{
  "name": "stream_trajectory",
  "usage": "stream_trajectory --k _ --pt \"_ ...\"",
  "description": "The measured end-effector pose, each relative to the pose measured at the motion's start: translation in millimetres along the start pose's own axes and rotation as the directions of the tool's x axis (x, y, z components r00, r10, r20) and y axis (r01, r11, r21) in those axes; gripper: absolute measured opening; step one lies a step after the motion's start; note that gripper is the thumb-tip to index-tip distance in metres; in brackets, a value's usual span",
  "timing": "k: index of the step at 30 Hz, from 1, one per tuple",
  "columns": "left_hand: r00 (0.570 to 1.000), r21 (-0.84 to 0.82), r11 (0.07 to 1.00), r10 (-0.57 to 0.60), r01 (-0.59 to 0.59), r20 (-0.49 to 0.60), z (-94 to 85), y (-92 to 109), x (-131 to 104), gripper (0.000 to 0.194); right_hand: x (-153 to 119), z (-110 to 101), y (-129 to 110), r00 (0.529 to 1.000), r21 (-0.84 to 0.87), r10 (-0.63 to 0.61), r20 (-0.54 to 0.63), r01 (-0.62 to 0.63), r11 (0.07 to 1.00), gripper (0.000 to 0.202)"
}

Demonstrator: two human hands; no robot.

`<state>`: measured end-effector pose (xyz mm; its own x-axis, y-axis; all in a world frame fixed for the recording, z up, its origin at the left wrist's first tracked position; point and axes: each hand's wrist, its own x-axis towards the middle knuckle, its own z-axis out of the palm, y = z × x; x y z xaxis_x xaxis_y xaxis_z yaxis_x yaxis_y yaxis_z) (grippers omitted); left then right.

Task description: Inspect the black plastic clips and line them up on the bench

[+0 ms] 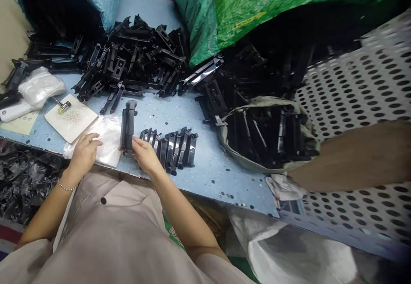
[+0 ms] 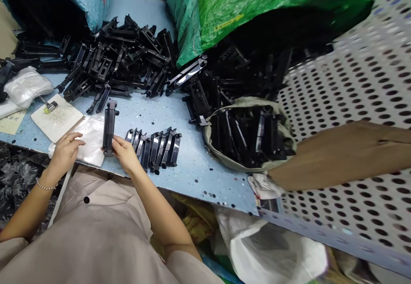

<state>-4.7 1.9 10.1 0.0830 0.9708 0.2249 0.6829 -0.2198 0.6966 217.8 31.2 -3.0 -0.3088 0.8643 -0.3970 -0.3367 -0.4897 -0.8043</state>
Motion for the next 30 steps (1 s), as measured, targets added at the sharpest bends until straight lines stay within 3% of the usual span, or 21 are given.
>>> stream_trajectory --k 3,6,8,11,12,14,16,17,19,22,24,26,28,30 --pt "0.998 0.001 1.0 -0.011 0.011 0.06 3.9 -10 8 0.038 -25 -4 -4 0.988 0.028 0.083 0.132 -0.087 0.996 0.037" --pt "0.994 -0.182 0.978 -0.089 0.098 0.059 6.1 -23 18 0.042 -41 -5 13 0.882 0.083 0.335 0.333 -0.381 0.921 0.034" --pt "0.993 -0.228 0.967 -0.105 0.116 0.058 1.4 -24 18 0.047 -41 -6 29 0.84 0.132 0.417 0.347 -0.484 0.865 0.028" --pt "0.992 -0.163 0.987 0.018 0.003 0.126 -8.1 -8 5 0.06 -32 -8 44 0.865 0.187 0.412 0.287 -0.472 0.861 0.024" --pt "0.977 -0.161 0.985 0.097 -0.066 0.192 -9.6 2 -2 0.064 -29 -6 45 0.872 0.156 0.405 0.275 -0.456 0.876 0.024" --pt "0.906 -0.206 0.961 0.249 -0.186 0.343 -9.4 24 -16 0.071 -24 0 43 0.913 0.02 0.343 0.22 -0.355 0.935 0.022" --pt "0.842 -0.242 0.941 0.323 -0.236 0.433 -8.7 41 -28 0.072 -25 11 37 0.975 -0.189 0.17 0.141 -0.142 0.972 0.018" --pt "0.836 -0.235 0.942 0.325 -0.241 0.442 -10.6 48 -33 0.069 -28 18 34 0.988 -0.293 0.073 0.136 -0.03 0.956 0.016" --pt "0.868 -0.177 0.96 0.274 -0.219 0.414 -23.8 54 -44 0.06 -36 29 28 0.969 -0.422 -0.015 0.248 0.122 0.898 0.015" --pt "0.897 -0.081 0.99 0.137 -0.113 0.42 -69.7 45 -66 0.04 -44 28 15 0.869 -0.507 0.04 0.493 0.25 0.825 0.033" --pt "0.879 0.018 1.0 -0.011 0.003 0.476 -108.4 22 -85 0.032 -38 9 4 0.88 -0.648 -0.044 0.472 0.381 0.66 0.038" --pt "0.857 0.164 0.978 -0.191 0.126 0.479 -140.6 -17 -102 0.027 -21 -19 -8 0.898 -0.828 -0.25 0.363 0.434 0.355 0.039" --pt "0.833 0.315 0.913 -0.375 0.257 0.408 -159.0 -65 -113 0.026 1 -48 -17 0.871 -0.915 -0.358 0.337 0.393 0.095 0.039" --pt "0.822 0.472 0.802 -0.516 0.366 0.24 -162.7 -107 -115 0.026 19 -69 -24 0.863 -0.917 -0.325 0.386 0.396 -0.037 0.038"
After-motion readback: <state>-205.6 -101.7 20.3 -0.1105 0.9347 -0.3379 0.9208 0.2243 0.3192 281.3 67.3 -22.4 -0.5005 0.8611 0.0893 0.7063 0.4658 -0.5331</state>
